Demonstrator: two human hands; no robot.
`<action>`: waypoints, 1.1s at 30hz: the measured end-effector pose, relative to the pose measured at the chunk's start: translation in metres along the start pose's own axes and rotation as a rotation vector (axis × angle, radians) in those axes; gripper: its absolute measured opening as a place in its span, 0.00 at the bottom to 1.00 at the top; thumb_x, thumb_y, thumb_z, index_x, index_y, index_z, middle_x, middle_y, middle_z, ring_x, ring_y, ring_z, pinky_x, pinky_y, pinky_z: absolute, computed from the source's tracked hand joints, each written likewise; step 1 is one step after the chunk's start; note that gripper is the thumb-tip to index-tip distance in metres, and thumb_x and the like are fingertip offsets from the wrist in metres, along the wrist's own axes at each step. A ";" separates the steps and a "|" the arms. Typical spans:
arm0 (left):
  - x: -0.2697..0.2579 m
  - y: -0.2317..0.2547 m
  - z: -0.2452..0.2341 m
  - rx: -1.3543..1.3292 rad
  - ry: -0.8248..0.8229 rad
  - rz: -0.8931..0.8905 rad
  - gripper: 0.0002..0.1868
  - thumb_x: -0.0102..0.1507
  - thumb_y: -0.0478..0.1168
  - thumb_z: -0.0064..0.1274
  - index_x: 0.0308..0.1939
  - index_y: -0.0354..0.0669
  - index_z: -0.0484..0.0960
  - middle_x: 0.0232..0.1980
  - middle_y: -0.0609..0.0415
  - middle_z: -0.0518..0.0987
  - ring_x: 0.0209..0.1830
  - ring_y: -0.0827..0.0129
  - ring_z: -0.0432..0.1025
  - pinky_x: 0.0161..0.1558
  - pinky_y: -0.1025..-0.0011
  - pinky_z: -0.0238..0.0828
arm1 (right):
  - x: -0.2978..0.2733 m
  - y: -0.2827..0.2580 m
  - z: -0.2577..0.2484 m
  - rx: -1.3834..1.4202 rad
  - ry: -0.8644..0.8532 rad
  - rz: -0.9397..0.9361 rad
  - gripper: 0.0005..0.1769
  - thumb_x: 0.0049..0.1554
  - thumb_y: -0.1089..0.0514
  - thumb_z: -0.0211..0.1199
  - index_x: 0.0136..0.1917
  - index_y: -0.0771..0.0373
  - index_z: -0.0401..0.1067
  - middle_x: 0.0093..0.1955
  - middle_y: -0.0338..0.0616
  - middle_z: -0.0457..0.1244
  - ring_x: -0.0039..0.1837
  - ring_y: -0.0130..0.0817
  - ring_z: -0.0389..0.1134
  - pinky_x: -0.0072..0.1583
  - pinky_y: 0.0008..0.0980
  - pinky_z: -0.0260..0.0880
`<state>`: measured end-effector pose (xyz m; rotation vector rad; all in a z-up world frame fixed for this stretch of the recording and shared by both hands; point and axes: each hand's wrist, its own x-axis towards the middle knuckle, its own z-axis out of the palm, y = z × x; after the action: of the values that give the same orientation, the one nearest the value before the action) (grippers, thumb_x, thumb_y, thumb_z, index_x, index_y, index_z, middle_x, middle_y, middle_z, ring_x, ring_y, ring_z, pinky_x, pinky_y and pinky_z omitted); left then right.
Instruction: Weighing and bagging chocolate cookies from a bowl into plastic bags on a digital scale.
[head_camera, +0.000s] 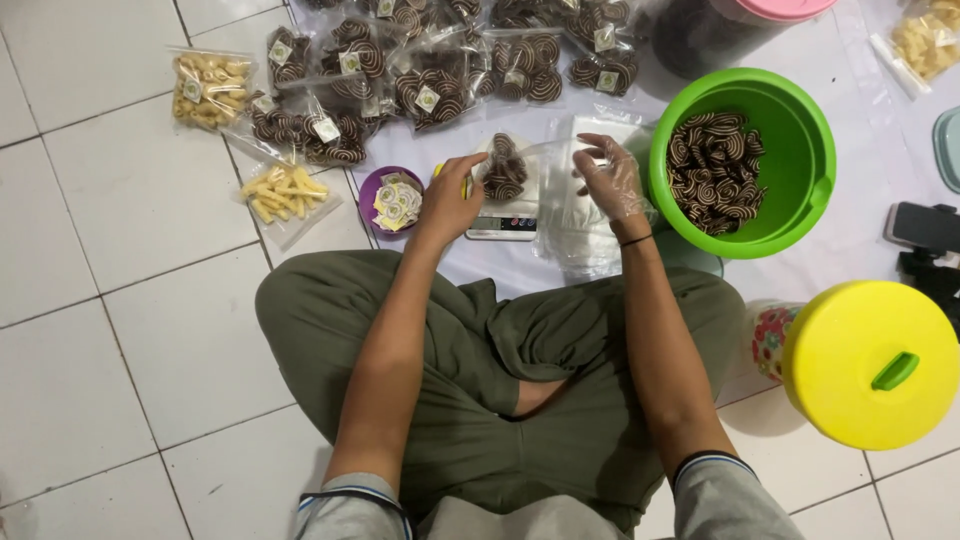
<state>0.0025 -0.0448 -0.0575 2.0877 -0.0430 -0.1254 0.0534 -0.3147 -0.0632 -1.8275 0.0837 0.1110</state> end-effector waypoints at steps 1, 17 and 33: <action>0.000 0.000 0.001 0.001 -0.002 0.001 0.26 0.65 0.35 0.48 0.68 0.49 0.75 0.64 0.43 0.73 0.64 0.44 0.71 0.64 0.46 0.65 | -0.001 -0.001 -0.001 0.001 0.003 0.001 0.21 0.61 0.56 0.66 0.65 0.65 0.74 0.54 0.67 0.67 0.45 0.45 0.74 0.38 0.35 0.78; 0.004 -0.001 -0.003 0.050 0.076 -0.062 0.26 0.63 0.34 0.47 0.67 0.50 0.76 0.63 0.42 0.73 0.62 0.40 0.72 0.61 0.45 0.66 | 0.014 0.036 -0.018 -0.055 0.029 0.127 0.25 0.65 0.43 0.52 0.71 0.53 0.69 0.61 0.50 0.67 0.61 0.44 0.68 0.57 0.43 0.72; 0.003 -0.004 -0.003 0.067 0.113 -0.063 0.26 0.62 0.35 0.47 0.66 0.52 0.76 0.62 0.45 0.73 0.63 0.43 0.72 0.62 0.46 0.64 | 0.012 0.037 -0.026 0.037 0.027 0.025 0.23 0.68 0.49 0.53 0.74 0.55 0.66 0.65 0.54 0.63 0.68 0.52 0.61 0.68 0.60 0.60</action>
<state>0.0062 -0.0407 -0.0602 2.1601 0.0881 -0.0451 0.0616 -0.3493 -0.0931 -1.7919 0.1267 0.1017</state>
